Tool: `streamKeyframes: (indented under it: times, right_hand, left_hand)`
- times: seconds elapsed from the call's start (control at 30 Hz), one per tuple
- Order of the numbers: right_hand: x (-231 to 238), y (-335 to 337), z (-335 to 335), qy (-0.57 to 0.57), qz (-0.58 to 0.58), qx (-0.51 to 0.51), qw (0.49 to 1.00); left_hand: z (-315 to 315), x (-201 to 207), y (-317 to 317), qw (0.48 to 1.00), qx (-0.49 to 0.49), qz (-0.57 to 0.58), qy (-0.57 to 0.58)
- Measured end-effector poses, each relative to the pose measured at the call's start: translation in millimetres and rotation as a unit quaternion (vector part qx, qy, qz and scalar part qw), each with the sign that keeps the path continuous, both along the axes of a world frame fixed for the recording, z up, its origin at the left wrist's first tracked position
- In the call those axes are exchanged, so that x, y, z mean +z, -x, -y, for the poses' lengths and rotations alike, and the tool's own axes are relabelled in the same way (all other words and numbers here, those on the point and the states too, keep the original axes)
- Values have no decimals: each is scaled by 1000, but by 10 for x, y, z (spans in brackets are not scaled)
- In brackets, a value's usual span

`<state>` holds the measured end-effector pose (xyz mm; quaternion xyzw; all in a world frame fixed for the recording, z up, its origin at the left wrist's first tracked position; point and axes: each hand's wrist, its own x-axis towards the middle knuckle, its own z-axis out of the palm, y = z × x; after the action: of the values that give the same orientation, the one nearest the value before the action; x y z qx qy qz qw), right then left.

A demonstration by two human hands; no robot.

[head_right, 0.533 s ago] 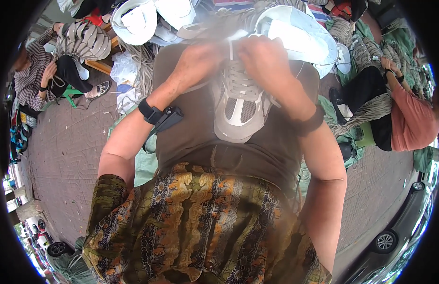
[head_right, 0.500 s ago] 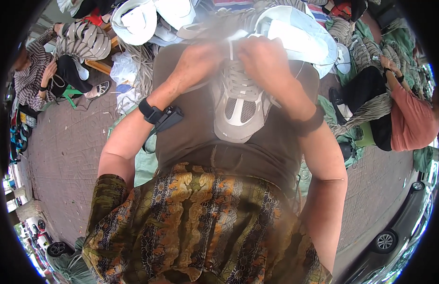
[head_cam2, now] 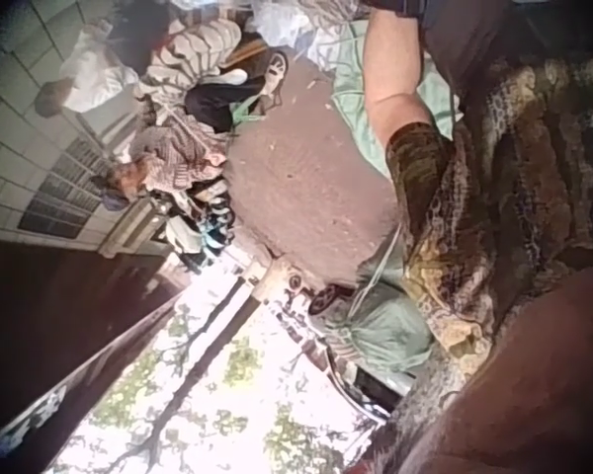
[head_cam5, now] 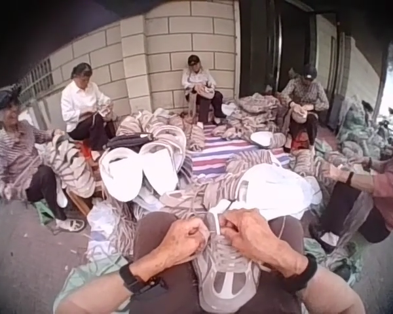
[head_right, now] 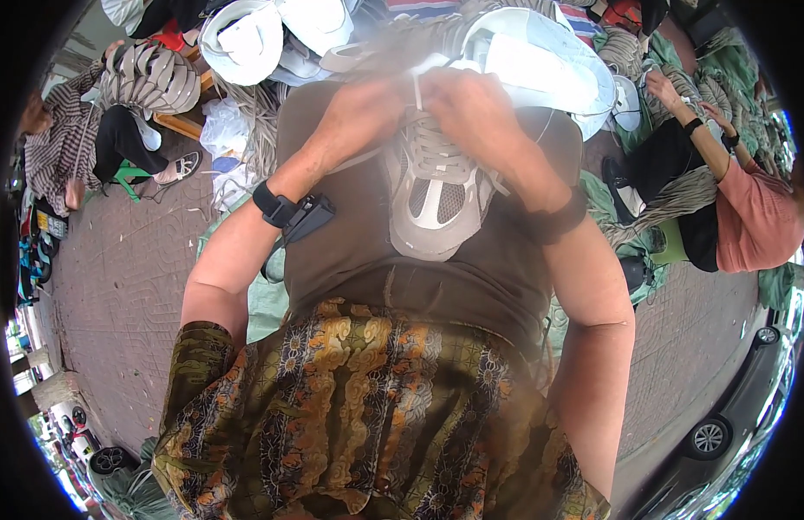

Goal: Lacing a new pair of athletic shoes as part of a manufacturing process.

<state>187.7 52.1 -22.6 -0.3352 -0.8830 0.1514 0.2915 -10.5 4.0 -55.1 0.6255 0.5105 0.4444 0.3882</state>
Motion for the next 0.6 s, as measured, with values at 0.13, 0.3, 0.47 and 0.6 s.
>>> streamKeyframes:
  times: [0.13, 0.3, 0.47, 0.6]
  right_hand:
    - [65, 7, -38, 68, 31, 16, 997]
    - [35, 76, -21, -14, 96, -3, 995]
    - [-19, 63, -45, -54, 106, 7, 993]
    - [4, 54, -51, -18, 83, 24, 996]
  left_hand:
    - [26, 24, 8, 1000, -9, 11, 9]
    - [47, 15, -1, 1000, -15, -3, 15]
    - [26, 25, -15, 1000, -15, -7, 18]
    - [-5, 12, -20, 999, -6, 7, 37]
